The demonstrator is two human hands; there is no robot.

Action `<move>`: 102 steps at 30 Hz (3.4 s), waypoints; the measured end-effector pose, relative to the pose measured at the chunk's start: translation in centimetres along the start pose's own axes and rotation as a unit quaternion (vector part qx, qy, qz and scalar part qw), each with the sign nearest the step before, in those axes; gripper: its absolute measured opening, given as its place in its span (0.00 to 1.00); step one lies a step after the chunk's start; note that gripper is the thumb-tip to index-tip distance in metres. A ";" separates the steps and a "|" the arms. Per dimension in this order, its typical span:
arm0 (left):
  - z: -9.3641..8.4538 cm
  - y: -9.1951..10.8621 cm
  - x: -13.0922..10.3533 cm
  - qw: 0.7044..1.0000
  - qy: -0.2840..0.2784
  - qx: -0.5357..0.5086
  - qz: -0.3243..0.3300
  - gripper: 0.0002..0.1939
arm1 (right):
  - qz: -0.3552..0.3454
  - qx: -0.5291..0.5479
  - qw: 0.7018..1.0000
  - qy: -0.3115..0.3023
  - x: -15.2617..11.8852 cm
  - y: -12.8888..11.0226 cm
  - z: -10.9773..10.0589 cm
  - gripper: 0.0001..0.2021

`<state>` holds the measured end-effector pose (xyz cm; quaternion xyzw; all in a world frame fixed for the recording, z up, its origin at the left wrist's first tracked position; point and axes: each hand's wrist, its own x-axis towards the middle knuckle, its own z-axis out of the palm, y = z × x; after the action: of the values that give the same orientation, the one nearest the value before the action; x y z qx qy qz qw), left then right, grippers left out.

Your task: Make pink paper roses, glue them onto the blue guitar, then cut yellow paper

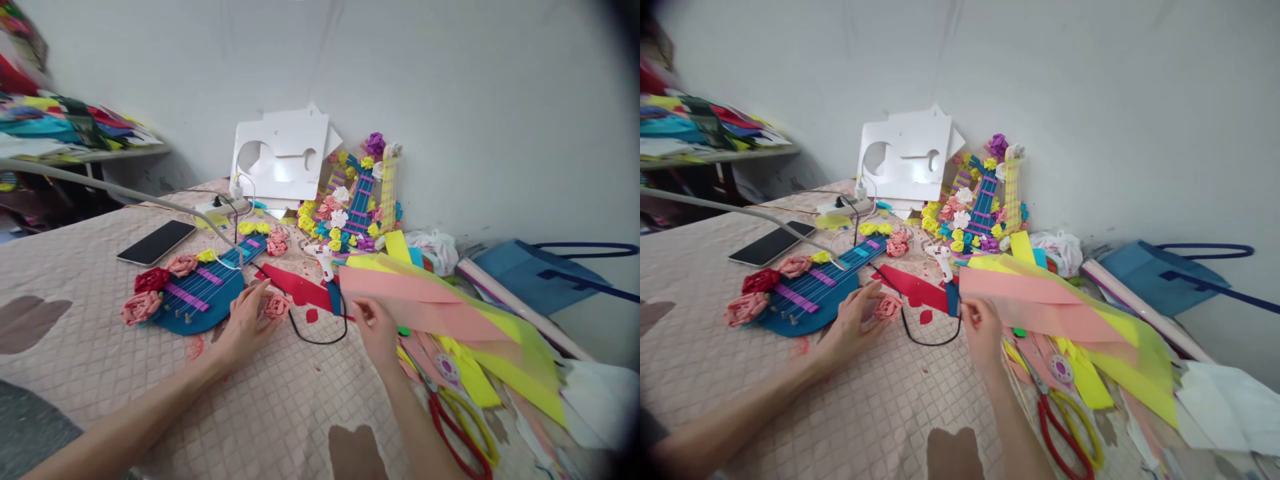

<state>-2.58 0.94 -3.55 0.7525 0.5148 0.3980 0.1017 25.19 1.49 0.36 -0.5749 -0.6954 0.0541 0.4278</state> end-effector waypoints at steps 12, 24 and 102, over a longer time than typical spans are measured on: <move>-0.5 -0.2 -0.2 1.000 0.009 -0.007 -0.011 0.33 | -0.012 0.047 0.995 -0.088 4.8 -2.4 7.0 0.07; -0.4 -0.4 0.2 1.000 0.015 -0.004 -0.015 0.31 | 0.101 0.041 0.989 0.099 0.1 4.5 -4.0 0.15; 5.0 10.3 3.6 0.935 -0.186 -0.296 -0.057 0.16 | 0.124 0.514 0.844 -0.090 -5.0 -1.8 -0.5 0.29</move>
<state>8.60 0.67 0.68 0.7179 0.3877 0.3791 0.4365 24.02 -3.50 -1.02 -0.3467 -0.5257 0.5080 0.5876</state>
